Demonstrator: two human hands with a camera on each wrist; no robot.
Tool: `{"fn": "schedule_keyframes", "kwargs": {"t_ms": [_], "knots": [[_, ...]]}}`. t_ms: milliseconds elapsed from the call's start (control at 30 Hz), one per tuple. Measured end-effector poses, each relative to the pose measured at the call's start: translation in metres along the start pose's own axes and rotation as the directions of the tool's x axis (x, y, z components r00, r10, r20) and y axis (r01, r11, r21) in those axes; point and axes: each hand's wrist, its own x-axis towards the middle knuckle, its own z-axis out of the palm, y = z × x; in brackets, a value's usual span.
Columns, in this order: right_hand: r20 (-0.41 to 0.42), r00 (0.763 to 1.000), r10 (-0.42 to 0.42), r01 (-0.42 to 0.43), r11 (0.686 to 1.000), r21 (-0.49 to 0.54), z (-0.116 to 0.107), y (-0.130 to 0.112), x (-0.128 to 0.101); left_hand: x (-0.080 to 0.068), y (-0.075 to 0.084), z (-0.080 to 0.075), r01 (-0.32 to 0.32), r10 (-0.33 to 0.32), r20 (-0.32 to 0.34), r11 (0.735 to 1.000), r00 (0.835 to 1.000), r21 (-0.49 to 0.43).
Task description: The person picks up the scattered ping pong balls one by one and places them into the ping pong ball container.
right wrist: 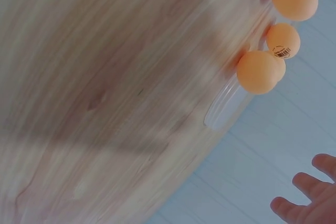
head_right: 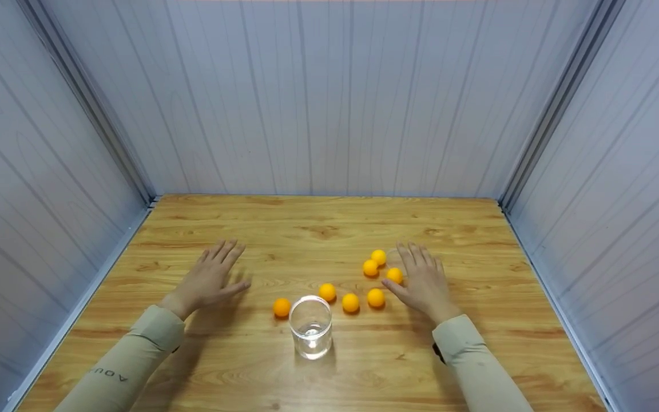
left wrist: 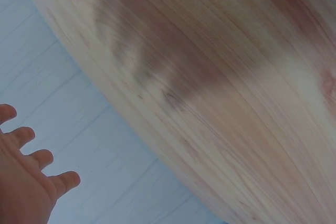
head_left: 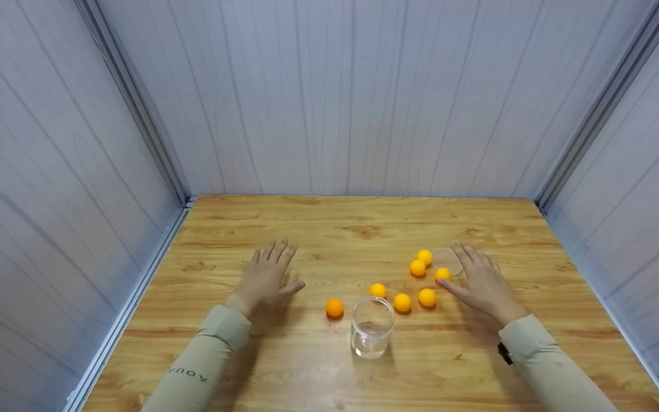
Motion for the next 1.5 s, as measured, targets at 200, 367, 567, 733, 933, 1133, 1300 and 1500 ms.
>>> {"fn": "schedule_keyframes", "kwargs": {"t_ms": [200,367,567,733,933,1133,1300,1500], "knots": [[-0.011,1.0,-0.014,0.014,1.0,0.008,0.003,-0.001,-0.002,-0.001,0.0,0.002,0.013,-0.013,0.012,1.0,1.0,-0.011],[-0.009,1.0,-0.016,0.016,1.0,0.023,0.003,-0.004,-0.002,-0.001,0.0,0.002,0.001,-0.001,0.009,1.0,1.0,-0.024],[-0.004,1.0,-0.022,0.022,0.999,0.027,0.004,-0.007,-0.001,-0.002,0.002,0.002,0.009,-0.009,0.0,0.998,1.0,-0.059],[-0.02,0.999,-0.042,0.043,0.999,0.033,0.005,-0.009,0.0,-0.002,0.003,0.001,-0.002,0.001,-0.013,0.997,1.0,-0.077],[-0.027,0.998,-0.051,0.052,0.997,0.055,0.004,-0.013,-0.001,-0.002,0.005,0.001,-0.033,0.031,-0.021,0.996,0.999,-0.078],[-0.028,0.998,-0.063,0.065,0.995,0.072,0.003,-0.016,0.0,-0.002,0.005,0.0,-0.077,0.074,-0.038,0.994,0.997,-0.075],[-0.033,0.996,-0.081,0.084,0.993,0.088,0.004,-0.017,0.001,-0.001,0.007,0.0,-0.102,0.098,-0.049,0.991,0.994,-0.085],[-0.041,0.995,-0.093,0.097,0.99,0.1,0.007,-0.02,0.002,-0.001,0.008,0.0,-0.1,0.097,-0.032,0.989,0.995,-0.113]]}}
